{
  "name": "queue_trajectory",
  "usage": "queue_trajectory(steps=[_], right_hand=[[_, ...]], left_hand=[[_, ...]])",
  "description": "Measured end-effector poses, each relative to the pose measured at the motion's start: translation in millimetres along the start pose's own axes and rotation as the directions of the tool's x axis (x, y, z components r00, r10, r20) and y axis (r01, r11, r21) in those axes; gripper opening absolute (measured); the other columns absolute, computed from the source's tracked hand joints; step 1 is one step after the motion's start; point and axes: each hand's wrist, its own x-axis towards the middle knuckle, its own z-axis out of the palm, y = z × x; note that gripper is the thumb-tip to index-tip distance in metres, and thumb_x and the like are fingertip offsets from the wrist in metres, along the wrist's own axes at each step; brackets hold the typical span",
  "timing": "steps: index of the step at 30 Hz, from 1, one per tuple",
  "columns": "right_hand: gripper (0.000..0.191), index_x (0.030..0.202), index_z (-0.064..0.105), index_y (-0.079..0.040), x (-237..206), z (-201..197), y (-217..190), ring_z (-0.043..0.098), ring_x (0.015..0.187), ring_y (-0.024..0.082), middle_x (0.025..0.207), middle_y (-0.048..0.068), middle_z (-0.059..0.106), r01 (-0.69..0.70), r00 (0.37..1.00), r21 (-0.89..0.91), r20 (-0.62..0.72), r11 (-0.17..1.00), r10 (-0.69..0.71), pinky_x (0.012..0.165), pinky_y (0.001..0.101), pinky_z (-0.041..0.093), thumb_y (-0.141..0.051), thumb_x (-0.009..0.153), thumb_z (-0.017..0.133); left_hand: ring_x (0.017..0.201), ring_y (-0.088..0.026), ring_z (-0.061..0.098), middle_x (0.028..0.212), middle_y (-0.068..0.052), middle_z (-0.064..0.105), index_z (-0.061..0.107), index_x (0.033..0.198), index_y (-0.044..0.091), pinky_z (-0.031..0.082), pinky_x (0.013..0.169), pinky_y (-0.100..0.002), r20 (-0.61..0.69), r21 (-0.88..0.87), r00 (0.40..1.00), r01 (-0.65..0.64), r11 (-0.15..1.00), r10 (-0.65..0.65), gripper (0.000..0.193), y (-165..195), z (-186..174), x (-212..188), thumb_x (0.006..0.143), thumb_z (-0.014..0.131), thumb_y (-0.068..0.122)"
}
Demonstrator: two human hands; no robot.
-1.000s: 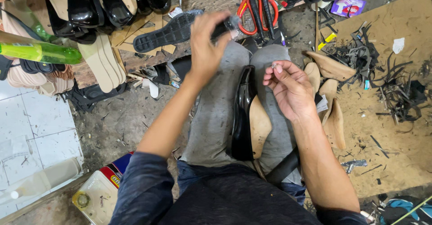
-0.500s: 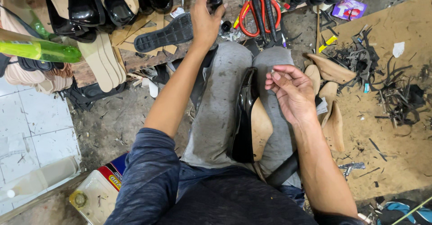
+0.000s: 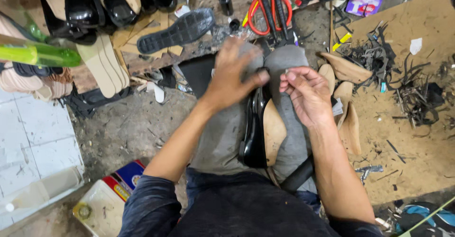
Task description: The person secures a black shoe sole to a high-heeled shoe using a curved metal tool. They repeatedly press and tap the sole edges to ensure adhesion, then insert a small metal pin into the heel. The shoe is held on the lap throughout the process.
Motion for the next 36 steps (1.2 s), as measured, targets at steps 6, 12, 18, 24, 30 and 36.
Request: queue_trajectory(steps=[6, 12, 18, 24, 30, 36], right_hand=[[0.011, 0.111, 0.067, 0.003, -28.6, 21.2, -8.5, 0.069, 0.091, 0.022, 0.102, 0.015, 0.073, 0.064, 0.997, -0.066, 0.054, 0.996, -0.061, 0.084, 0.0370, 0.056, -0.003, 0.102, 0.068], [0.008, 0.108, 0.068, 0.003, -89.0, 62.9, -26.0, 0.067, 0.091, 0.017, 0.101, 0.011, 0.071, 0.249, 0.967, -0.351, 0.038, 0.903, -0.252, 0.087, 0.0330, 0.058, 0.002, 0.100, 0.068], [0.007, 0.104, 0.068, 0.002, -150.5, 92.8, -41.5, 0.066, 0.099, 0.014, 0.107, 0.008, 0.069, 0.360, 0.910, -0.743, 0.148, 0.565, -0.386, 0.091, 0.0263, 0.055, 0.008, 0.099, 0.069], [0.010, 0.102, 0.070, 0.002, -177.1, 100.2, -37.9, 0.065, 0.098, 0.015, 0.106, 0.009, 0.068, 0.356, 0.889, -0.832, 0.163, 0.425, -0.427, 0.088, 0.0252, 0.052, 0.009, 0.096, 0.071], [0.012, 0.104, 0.069, 0.002, -189.8, 102.8, -29.3, 0.069, 0.099, 0.020, 0.107, 0.012, 0.070, 0.481, 0.789, -0.856, 0.329, 0.188, -0.520, 0.090, 0.0283, 0.055, 0.009, 0.095, 0.072], [0.013, 0.101, 0.068, 0.002, -193.0, 102.1, -25.0, 0.071, 0.098, 0.023, 0.105, 0.014, 0.071, 0.492, 0.764, -0.864, 0.367, 0.109, -0.531, 0.088, 0.0306, 0.056, 0.012, 0.093, 0.071]], left_hand=[[0.151, -0.042, 0.033, 0.151, -0.016, 0.050, 0.059, 0.128, 0.009, 0.017, 0.125, -0.061, 0.002, -0.005, 0.996, -0.085, 0.996, 0.085, 0.064, 43.9, -15.3, -29.4, 0.083, 0.082, 0.046], [0.127, -0.026, 0.058, 0.136, -0.015, 0.055, 0.036, 0.149, 0.007, 0.046, 0.111, -0.034, 0.199, -0.801, 0.974, 0.225, 0.555, -0.108, 0.075, 116.1, -19.2, -80.5, 0.086, 0.076, 0.016], [0.110, -0.025, 0.064, 0.123, -0.015, 0.061, 0.041, 0.150, 0.010, 0.051, 0.097, -0.036, 0.206, -0.625, 0.919, 0.387, 0.678, -0.335, 0.076, 156.0, -35.0, -105.4, 0.081, 0.074, 0.017], [0.117, -0.036, 0.060, 0.121, -0.018, 0.058, 0.044, 0.143, 0.006, 0.049, 0.101, -0.041, 0.011, -0.497, 0.967, 0.226, 0.838, -0.255, 0.076, 178.9, -33.4, -121.0, 0.074, 0.075, 0.011], [0.120, -0.037, 0.060, 0.124, -0.018, 0.058, 0.045, 0.144, 0.006, 0.050, 0.103, -0.042, -0.035, -0.484, 0.969, 0.196, 0.853, -0.243, 0.074, 179.7, -27.2, -135.2, 0.076, 0.073, 0.008], [0.122, -0.039, 0.058, 0.127, -0.019, 0.057, 0.043, 0.144, 0.006, 0.047, 0.106, -0.044, -0.078, -0.467, 0.968, 0.176, 0.867, -0.238, 0.076, 179.6, -26.0, -138.6, 0.075, 0.076, 0.008]])
